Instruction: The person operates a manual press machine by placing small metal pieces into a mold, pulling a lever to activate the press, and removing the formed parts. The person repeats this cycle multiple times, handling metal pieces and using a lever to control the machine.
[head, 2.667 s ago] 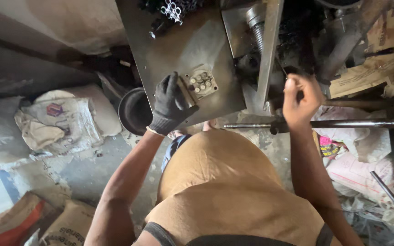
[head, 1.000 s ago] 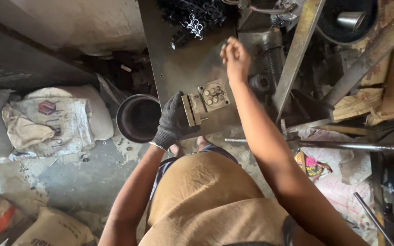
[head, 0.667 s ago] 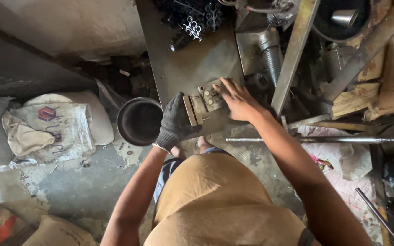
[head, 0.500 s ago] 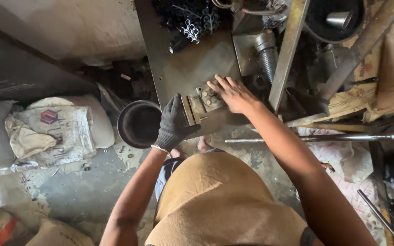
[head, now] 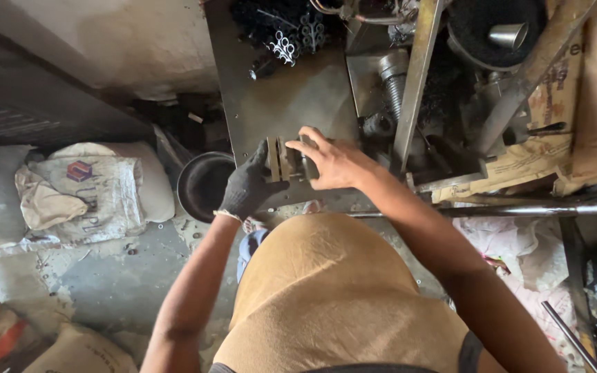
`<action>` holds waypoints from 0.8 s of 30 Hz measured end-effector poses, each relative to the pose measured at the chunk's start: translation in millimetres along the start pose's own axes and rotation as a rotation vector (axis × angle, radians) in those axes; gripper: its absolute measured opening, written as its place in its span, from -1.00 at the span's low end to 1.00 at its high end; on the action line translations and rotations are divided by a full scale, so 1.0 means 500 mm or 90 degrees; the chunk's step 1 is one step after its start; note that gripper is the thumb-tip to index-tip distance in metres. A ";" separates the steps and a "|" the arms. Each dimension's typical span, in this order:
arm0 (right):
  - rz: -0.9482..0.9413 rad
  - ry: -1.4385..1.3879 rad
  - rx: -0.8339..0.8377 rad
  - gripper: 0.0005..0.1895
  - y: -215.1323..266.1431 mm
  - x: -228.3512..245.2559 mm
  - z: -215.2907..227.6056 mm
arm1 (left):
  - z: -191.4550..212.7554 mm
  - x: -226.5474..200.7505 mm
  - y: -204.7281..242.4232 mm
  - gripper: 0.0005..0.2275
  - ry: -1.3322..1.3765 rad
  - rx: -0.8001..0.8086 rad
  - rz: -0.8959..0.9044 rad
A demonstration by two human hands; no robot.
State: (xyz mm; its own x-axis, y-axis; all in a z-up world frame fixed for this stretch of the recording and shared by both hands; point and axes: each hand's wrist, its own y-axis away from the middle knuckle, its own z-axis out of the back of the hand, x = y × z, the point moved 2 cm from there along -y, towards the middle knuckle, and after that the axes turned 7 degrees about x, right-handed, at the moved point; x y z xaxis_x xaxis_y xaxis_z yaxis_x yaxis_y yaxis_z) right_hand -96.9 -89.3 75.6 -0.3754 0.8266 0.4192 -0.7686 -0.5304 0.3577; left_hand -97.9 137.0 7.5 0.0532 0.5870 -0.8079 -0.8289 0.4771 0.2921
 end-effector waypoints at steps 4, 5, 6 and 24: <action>0.038 -0.119 -0.158 -0.09 0.010 -0.001 -0.046 | 0.014 0.003 -0.027 -0.08 -0.019 0.042 -0.093; 0.074 -0.150 -0.233 -0.09 0.015 -0.005 -0.052 | 0.017 0.003 -0.036 -0.09 -0.011 0.056 -0.108; 0.070 -0.203 -0.262 -0.11 0.018 -0.010 -0.060 | 0.019 0.002 -0.046 -0.09 -0.003 0.071 -0.123; -0.179 -0.219 -0.636 -0.66 0.335 -0.152 -0.008 | -0.142 -0.047 -0.170 -0.44 -0.011 -0.272 -0.078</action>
State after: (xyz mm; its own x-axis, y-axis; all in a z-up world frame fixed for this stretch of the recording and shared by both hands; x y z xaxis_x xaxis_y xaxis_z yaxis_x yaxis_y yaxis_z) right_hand -199.3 -240.5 100.2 -0.0753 0.7151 0.6950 -0.9363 0.1891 -0.2959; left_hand -68.4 36.3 -34.9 0.1717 0.5555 -0.8136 -0.9715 0.2327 -0.0461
